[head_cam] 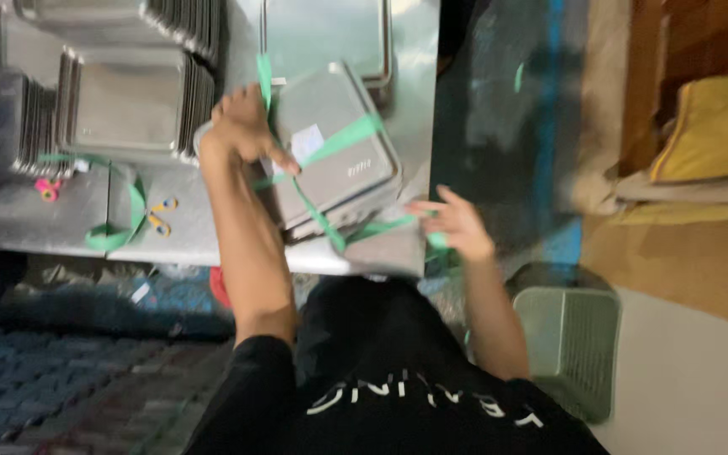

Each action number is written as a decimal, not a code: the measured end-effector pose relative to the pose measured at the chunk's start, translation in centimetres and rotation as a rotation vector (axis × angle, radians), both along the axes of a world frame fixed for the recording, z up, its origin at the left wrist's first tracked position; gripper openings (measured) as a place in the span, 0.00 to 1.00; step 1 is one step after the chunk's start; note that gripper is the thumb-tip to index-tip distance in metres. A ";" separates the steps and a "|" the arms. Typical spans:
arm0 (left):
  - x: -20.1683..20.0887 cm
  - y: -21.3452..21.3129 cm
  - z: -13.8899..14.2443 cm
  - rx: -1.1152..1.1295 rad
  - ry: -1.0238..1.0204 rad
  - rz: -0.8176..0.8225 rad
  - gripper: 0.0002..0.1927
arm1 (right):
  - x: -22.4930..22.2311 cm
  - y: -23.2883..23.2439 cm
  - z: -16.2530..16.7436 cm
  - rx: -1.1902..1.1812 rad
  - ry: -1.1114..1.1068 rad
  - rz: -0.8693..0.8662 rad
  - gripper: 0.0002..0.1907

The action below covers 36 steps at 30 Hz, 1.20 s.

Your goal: The person stacks rectangular stainless steel trays on a work table, wraps a green ribbon around each stack, ties it, and presses a small label onto the wrapped stack. They move finished stacks aside and repeat the bundling cycle with new trays.

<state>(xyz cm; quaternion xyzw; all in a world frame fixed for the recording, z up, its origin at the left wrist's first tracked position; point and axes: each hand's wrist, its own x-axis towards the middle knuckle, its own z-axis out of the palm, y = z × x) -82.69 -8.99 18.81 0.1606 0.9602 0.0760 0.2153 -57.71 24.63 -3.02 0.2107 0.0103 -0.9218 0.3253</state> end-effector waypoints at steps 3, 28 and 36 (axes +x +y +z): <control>0.7 -0.4 1.1 0.040 -0.027 -0.039 0.71 | -8.5 -5.8 2.2 0.678 -0.221 0.158 0.35; 0.4 -8.5 5.9 0.465 -0.090 -0.344 0.55 | -18.3 -14.6 31.8 2.164 1.627 0.622 0.15; 8.6 -6.9 0.5 0.730 0.460 0.239 0.30 | -3.0 -22.9 19.8 1.301 0.492 -0.149 0.12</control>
